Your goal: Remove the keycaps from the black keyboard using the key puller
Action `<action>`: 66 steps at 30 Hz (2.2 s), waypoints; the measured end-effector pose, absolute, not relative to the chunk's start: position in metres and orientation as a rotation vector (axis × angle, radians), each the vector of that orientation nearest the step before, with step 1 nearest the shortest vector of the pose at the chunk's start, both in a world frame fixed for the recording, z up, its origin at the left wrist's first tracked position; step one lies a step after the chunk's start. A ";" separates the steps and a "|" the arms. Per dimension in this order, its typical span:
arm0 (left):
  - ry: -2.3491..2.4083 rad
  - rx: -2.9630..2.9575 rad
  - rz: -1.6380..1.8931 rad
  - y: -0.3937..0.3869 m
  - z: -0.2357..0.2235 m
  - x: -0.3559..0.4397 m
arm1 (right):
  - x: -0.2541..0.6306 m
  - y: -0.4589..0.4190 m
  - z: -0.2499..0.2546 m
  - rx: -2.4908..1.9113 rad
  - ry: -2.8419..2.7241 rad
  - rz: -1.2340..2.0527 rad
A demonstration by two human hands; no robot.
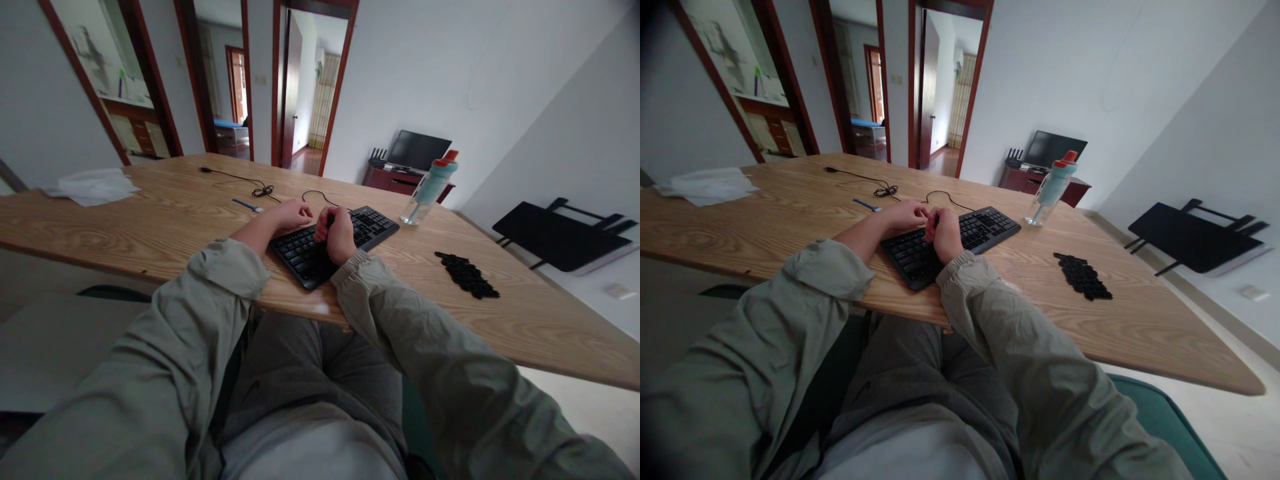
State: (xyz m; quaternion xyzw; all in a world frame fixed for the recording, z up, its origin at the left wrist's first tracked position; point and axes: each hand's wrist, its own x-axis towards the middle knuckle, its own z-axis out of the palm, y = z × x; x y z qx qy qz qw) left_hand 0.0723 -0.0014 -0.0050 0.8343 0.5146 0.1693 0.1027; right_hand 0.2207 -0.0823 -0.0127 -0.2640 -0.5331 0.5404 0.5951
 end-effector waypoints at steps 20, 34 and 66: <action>1.392 2.445 0.601 -0.006 -0.002 0.074 | 0.248 -0.084 0.019 -0.529 -0.961 1.337; 0.854 2.520 0.968 -0.075 0.018 0.145 | 0.317 -0.071 0.036 -0.248 -0.595 1.685; 0.957 2.869 1.175 -0.070 0.011 0.139 | 0.303 -0.065 0.032 -0.359 -0.395 1.491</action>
